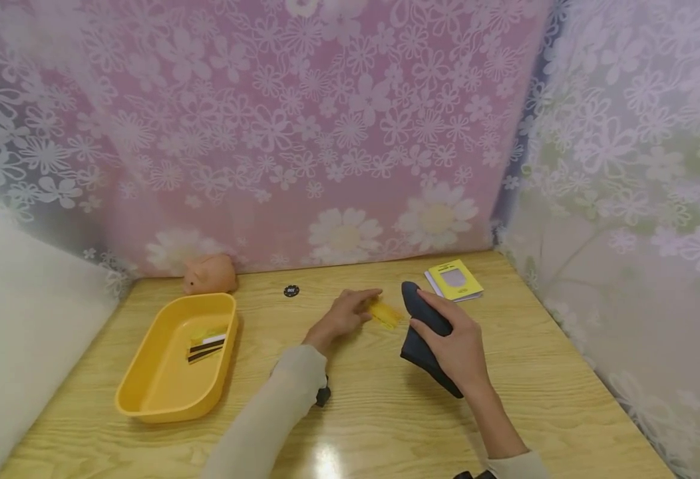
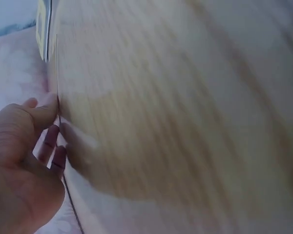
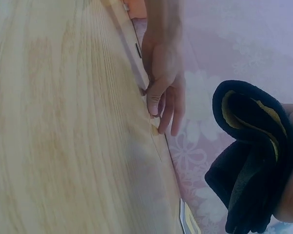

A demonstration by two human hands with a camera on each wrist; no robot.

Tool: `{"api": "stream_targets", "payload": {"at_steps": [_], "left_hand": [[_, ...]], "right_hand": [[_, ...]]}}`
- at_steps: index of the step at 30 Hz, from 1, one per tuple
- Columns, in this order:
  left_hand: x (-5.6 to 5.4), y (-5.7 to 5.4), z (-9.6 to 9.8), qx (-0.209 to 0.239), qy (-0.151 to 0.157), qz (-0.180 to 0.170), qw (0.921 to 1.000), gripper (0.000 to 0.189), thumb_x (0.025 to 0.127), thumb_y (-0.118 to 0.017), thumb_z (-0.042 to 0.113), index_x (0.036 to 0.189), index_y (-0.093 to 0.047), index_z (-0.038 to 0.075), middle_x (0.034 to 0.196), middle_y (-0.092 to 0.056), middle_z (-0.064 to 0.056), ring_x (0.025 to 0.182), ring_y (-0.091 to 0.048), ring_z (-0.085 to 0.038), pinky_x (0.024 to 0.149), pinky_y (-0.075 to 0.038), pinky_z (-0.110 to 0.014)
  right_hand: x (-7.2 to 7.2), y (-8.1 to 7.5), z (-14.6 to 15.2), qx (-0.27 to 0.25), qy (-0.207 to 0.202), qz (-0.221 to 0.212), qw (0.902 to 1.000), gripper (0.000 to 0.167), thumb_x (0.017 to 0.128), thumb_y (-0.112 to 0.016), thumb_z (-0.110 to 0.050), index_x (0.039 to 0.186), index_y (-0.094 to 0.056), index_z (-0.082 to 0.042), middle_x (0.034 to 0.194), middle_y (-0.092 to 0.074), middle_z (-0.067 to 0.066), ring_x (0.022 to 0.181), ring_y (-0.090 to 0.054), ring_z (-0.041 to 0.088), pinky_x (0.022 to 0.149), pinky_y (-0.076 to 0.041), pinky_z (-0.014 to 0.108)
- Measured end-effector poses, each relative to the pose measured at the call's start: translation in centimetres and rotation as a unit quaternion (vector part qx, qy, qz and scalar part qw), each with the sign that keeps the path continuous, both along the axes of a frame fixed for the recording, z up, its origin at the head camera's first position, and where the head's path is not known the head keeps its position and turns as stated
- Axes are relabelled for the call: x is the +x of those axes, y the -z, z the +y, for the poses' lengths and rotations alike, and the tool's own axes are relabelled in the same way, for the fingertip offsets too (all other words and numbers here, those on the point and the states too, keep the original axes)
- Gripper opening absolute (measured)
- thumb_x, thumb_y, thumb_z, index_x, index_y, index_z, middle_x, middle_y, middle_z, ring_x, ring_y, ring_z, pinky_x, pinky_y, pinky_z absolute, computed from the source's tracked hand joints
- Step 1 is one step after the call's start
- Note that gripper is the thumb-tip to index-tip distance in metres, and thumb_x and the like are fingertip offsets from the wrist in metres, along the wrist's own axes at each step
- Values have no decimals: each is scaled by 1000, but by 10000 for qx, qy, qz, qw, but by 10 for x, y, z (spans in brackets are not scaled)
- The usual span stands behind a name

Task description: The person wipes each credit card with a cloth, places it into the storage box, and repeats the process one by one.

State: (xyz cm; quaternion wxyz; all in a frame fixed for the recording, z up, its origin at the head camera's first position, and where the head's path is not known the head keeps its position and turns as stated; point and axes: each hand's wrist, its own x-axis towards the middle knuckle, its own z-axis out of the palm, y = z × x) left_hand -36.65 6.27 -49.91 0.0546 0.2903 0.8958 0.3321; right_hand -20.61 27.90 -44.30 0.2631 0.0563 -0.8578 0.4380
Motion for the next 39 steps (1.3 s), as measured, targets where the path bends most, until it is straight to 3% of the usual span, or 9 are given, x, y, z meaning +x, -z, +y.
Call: {"api": "stream_targets", "payload": {"at_steps": [4, 8, 12, 18, 22, 28, 33, 36, 39], "left_hand": [[2, -8, 1, -659, 89, 402, 9970, 55, 101, -70, 18, 153, -54, 22, 147, -57, 0, 131, -47, -24, 115, -39, -44], [6, -13, -2, -1039, 34, 291, 9942, 58, 99, -74, 25, 152, -52, 19, 141, -55, -4, 128, -45, -24, 113, -39, -42], [10, -14, -6, -1104, -93, -20, 9938, 56, 97, -76, 32, 145, -54, 15, 134, -54, -8, 125, -44, -26, 112, -37, -42], [12, -16, -9, -990, -199, -171, 9947, 46, 92, -81, 34, 129, -63, 13, 121, -51, -5, 108, -40, -23, 98, -36, -38], [13, -16, -12, -724, -164, -174, 9971, 46, 92, -82, 31, 129, -61, 15, 122, -56, -8, 105, -47, -23, 96, -42, -38], [17, -17, -15, -408, 109, 4, 9991, 48, 93, -81, 22, 137, -62, 24, 102, -66, -5, 85, -56, -17, 77, -49, -30], [26, -20, -20, 403, -62, -112, 9991, 48, 92, -81, 11, 137, -68, 22, 114, -67, -3, 90, -58, -14, 73, -52, -25], [33, -23, -26, 1143, -208, -536, 9918, 49, 91, -81, 5, 137, -69, 18, 114, -66, -6, 85, -64, -15, 67, -59, -27], [40, -28, -34, 1936, -376, -1075, 9745, 50, 90, -82, 4, 136, -69, 18, 116, -61, -8, 81, -70, -16, 69, -64, -36]], "right_hand": [[1, 0, -1, -3, 17, 0, 10000, 56, 92, -83, -24, 144, -64, -33, 144, -63, -6, 134, -55, 7, 99, -38, 3], [1, 0, -3, 1, -22, 20, 10000, 56, 92, -83, -23, 144, -65, -32, 143, -64, -5, 133, -55, 5, 100, -38, 3], [1, 2, -3, -13, -51, 17, 10000, 56, 92, -83, -23, 144, -64, -33, 143, -64, -5, 133, -55, 5, 98, -39, 3], [-1, 2, -3, 25, -44, 43, 10000, 56, 92, -83, -23, 144, -64, -33, 144, -63, -6, 134, -56, 11, 97, -40, 3], [-1, 1, -4, 36, -61, 67, 10000, 56, 92, -83, -23, 144, -64, -33, 144, -63, -6, 134, -57, 20, 96, -41, 3], [-2, 3, -4, 7, -121, 101, 9999, 56, 92, -83, -21, 143, -65, -32, 144, -63, -4, 133, -58, 23, 96, -41, 4], [-2, 2, -6, -2, -185, 79, 9998, 56, 92, -82, -22, 144, -64, -33, 144, -63, -4, 133, -58, 25, 96, -41, 4], [-1, 2, -7, 3, -182, 92, 9998, 56, 92, -83, -21, 144, -64, -33, 144, -63, -4, 133, -58, 25, 96, -41, 4], [0, 1, -9, -17, -221, 124, 9997, 56, 92, -83, -21, 144, -64, -32, 144, -63, -3, 131, -60, 24, 95, -43, 4]]}}
